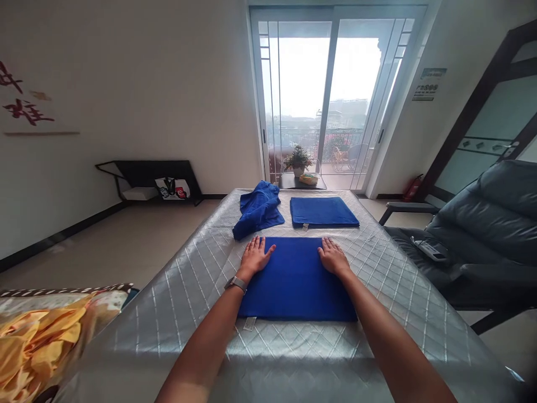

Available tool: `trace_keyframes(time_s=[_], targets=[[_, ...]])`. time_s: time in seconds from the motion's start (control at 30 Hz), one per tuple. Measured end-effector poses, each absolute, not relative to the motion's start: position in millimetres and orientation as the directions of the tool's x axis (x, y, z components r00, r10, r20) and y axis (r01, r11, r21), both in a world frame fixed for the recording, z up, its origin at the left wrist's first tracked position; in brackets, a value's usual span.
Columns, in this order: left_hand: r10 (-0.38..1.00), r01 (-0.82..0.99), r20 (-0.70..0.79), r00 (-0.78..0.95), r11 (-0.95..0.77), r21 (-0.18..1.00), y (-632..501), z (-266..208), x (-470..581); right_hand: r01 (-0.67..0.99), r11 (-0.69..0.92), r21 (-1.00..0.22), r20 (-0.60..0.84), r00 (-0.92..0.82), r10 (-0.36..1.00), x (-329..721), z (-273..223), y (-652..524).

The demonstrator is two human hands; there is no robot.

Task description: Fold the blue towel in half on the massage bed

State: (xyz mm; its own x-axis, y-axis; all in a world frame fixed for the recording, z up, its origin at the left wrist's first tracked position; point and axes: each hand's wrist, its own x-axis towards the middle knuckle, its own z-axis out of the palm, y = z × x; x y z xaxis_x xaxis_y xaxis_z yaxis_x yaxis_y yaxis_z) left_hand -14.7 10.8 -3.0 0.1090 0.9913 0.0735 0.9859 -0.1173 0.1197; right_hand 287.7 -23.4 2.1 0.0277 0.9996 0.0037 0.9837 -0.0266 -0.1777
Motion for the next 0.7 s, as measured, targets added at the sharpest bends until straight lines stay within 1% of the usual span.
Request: trace_keyframes(time_s=[0.4,0.7], targets=[[0.986,0.984,0.122,0.11,-0.126,0.129,7.4,-6.8,-15.4,0.985,-0.04,-0.166,-0.013,0.038,0.999,288.0,2.0,-21.3],[0.989,0.98,0.109,0.101,-0.117,0.159,10.2,-7.8,-14.2,0.986,-0.044,-0.163,-0.021,0.041,0.999,289.2,1.6,-20.8]])
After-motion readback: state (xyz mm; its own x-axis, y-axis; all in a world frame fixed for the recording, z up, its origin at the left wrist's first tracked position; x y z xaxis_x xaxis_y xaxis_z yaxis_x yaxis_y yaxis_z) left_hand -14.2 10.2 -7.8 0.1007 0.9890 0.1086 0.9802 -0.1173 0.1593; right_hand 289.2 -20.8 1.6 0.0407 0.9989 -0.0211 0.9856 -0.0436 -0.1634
